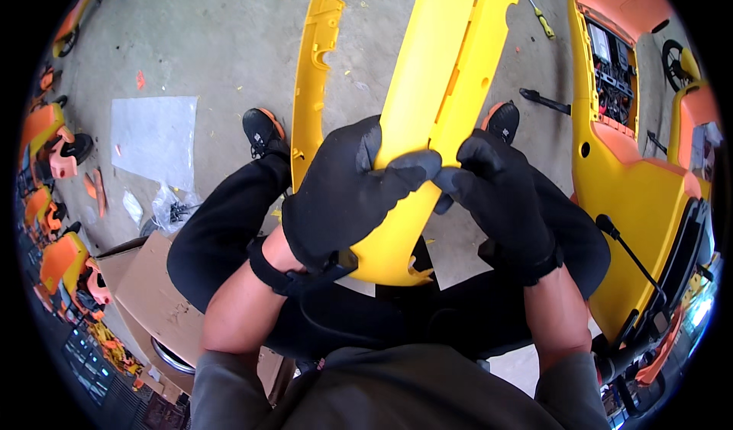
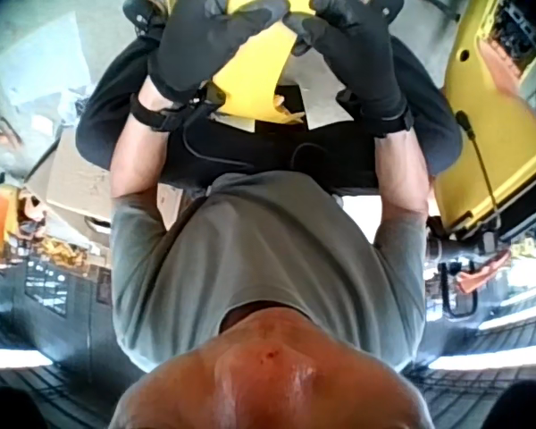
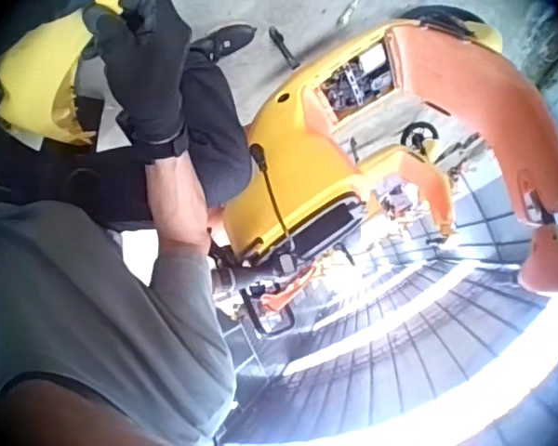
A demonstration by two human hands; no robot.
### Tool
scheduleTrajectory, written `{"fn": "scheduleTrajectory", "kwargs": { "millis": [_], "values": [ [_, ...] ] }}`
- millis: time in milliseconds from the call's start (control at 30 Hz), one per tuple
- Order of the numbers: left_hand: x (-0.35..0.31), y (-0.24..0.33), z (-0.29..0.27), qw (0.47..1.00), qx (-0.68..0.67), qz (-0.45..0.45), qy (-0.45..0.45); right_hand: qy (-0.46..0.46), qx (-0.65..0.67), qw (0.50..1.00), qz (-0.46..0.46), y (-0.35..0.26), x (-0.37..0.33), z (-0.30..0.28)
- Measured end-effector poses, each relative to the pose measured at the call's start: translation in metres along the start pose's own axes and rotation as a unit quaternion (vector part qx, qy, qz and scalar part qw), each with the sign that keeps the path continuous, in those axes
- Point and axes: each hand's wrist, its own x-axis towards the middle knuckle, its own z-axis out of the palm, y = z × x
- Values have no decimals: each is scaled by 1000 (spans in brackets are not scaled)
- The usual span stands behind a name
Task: The person joins together two yellow plastic fairing components by hand, fitting tabs and edges together.
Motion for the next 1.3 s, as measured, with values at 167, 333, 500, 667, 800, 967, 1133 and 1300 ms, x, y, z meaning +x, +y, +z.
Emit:
{"fn": "scheduleTrajectory", "kwargs": {
  "millis": [167, 333, 500, 667, 800, 967, 1133, 1300],
  "values": [
    [-6, -16, 12, 996, 78, 33, 12, -6, 20, 1000, 10, 13, -16, -2],
    [-31, -26, 35, 988, 130, 74, 26, 8, 10, 1000, 29, 8, -54, -3],
    [-48, -36, 51, 988, 122, 91, 32, 47, 130, 988, 74, 2, -82, 3],
    [-66, -41, 65, 977, 171, 118, 44, 149, 127, 980, -33, 13, -89, 22],
    [-77, -50, 71, 976, 184, 108, 46, 71, 156, 983, -62, 20, -98, 23],
    [-91, -61, 81, 966, 193, 163, 61, 42, 78, 995, -54, 16, -115, 14],
    [-100, -65, 93, 948, 247, 195, 56, 43, -6, 999, -18, 4, -141, 9],
    [-110, -74, 113, 945, 256, 201, 36, 79, 24, 996, -28, 10, -168, 9]
  ]
}}
